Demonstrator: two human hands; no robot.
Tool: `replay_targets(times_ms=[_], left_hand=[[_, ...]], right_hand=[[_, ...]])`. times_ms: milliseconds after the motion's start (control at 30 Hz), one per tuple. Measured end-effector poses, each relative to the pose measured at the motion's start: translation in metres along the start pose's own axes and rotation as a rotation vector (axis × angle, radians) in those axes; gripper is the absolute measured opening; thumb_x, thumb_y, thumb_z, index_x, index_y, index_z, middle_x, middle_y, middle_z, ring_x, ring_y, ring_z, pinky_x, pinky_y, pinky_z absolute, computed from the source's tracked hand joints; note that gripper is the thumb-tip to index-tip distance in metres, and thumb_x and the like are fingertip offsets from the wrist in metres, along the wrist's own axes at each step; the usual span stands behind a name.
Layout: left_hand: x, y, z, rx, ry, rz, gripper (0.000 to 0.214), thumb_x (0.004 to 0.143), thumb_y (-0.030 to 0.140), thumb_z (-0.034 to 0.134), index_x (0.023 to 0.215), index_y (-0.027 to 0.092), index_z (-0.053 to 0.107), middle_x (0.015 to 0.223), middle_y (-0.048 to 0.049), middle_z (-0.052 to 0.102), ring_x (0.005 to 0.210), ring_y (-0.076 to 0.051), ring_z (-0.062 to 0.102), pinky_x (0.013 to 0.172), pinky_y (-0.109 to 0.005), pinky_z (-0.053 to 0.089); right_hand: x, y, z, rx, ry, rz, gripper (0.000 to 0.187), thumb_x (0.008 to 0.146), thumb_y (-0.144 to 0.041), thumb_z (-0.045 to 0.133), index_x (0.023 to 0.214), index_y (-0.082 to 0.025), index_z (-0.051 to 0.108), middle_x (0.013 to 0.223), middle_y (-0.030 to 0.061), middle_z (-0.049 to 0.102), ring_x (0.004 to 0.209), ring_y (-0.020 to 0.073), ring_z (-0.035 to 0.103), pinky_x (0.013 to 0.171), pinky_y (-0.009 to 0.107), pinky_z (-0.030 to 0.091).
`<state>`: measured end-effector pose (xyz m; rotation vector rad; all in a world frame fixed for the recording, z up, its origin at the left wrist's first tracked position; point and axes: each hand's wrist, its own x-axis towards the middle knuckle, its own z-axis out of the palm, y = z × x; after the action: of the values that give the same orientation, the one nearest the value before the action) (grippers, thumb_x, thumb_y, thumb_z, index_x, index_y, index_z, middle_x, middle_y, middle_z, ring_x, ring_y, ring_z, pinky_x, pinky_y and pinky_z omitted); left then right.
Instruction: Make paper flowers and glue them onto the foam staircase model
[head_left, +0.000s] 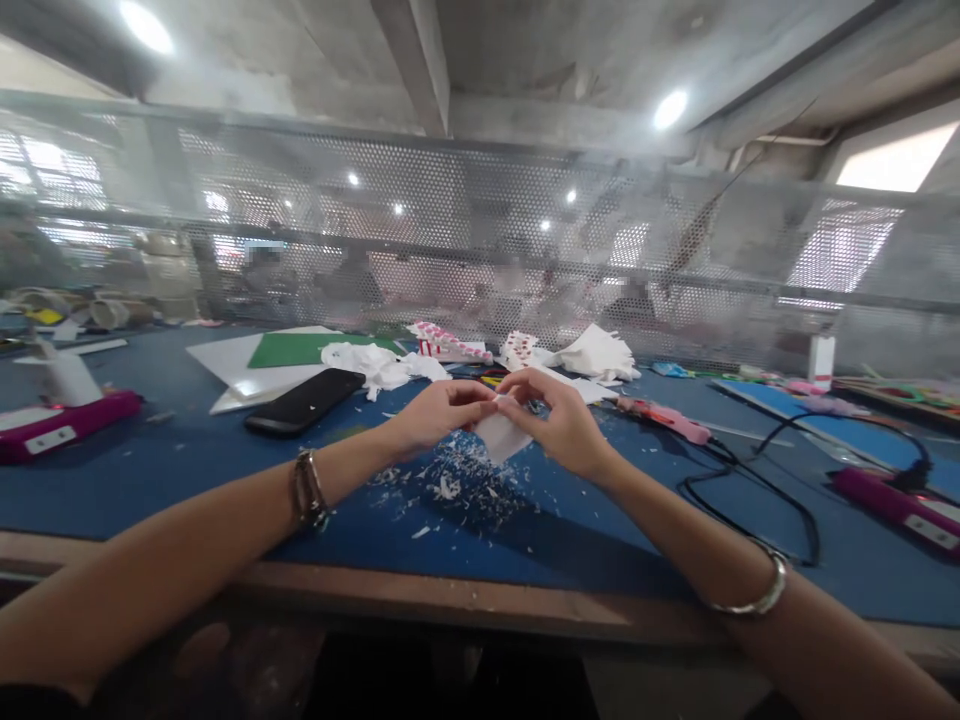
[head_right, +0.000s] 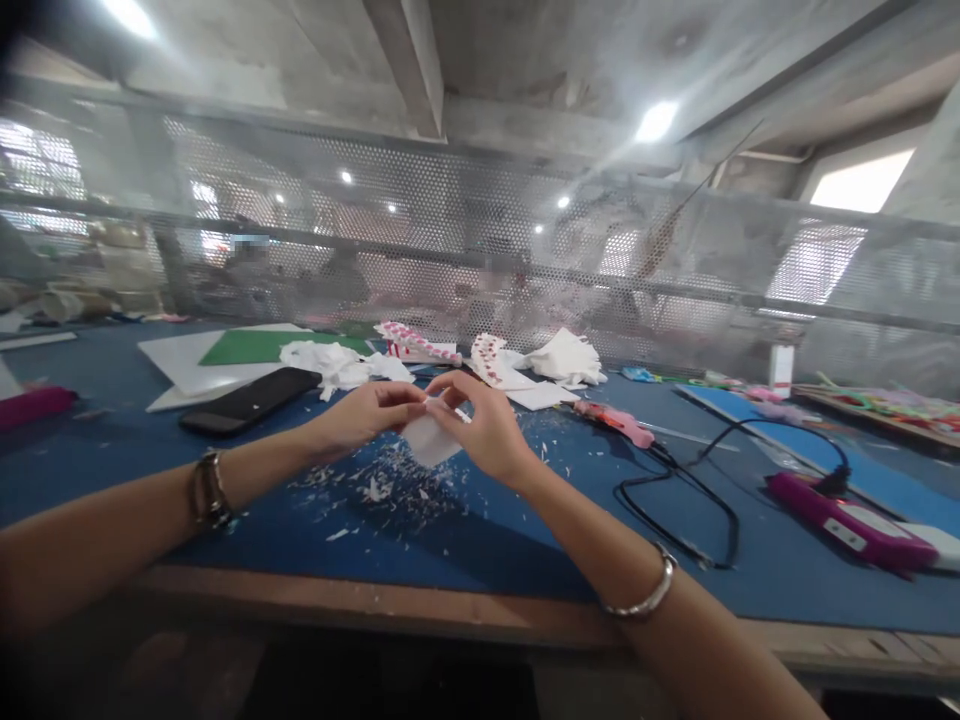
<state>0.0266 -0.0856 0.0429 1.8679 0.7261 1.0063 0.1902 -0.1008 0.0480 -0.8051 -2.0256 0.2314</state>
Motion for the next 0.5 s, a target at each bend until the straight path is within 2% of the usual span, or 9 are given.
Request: replay_targets(times_ms=[133,267,367,500], left_hand=[[-0.0058,-0.0022,0.0067,-0.161,0.020,-0.062,0.012,0.070,0.024,0.054,0.075,0.013,0.055,0.063,0.0018,0.050,0.053,-0.006,0.041,0.052,-0.020,0.033],[-0.0085,-0.0035,0.0099,-0.247,-0.011,-0.107,0.009,0.071,0.021,0.052,0.076,0.014,0.053,0.066,0.0015,0.050,0.056,-0.006,0.043,0.056,-0.020,0.035],[-0.0096,-0.0049,0.0113,-0.281,-0.011,-0.123,0.008,0.072,0.020,0.050,0.076,0.014,0.052,0.065,0.0026,0.048,0.055,-0.005,0.042,0.055,-0.019,0.034],[-0.0102,-0.0066,0.0113,-0.282,-0.011,-0.115,0.012,0.076,0.024,0.048,0.077,0.013,0.052,0.064,0.0015,0.048,0.053,-0.006,0.042,0.054,-0.020,0.035]], right_hand=[[-0.0075,-0.0054,0.0014,-0.031,0.044,-0.017,0.009,0.075,-0.023,0.055,0.083,-0.019,0.057,0.063,-0.0024,0.055,0.062,0.0090,0.051,0.060,0.023,0.041],[-0.0109,-0.0086,-0.0007,-0.050,-0.004,-0.066,0.007,0.075,-0.021,0.055,0.076,-0.019,0.062,0.072,-0.0002,0.065,0.067,0.0100,0.057,0.064,0.024,0.044],[-0.0109,-0.0074,-0.0031,-0.044,-0.025,-0.035,0.008,0.074,-0.022,0.057,0.075,-0.019,0.064,0.072,0.0001,0.066,0.067,0.0112,0.059,0.065,0.025,0.045],[-0.0107,-0.0038,-0.0037,0.046,-0.078,0.027,0.013,0.072,-0.023,0.058,0.083,-0.017,0.063,0.079,0.0015,0.066,0.071,0.0113,0.058,0.067,0.026,0.046]])
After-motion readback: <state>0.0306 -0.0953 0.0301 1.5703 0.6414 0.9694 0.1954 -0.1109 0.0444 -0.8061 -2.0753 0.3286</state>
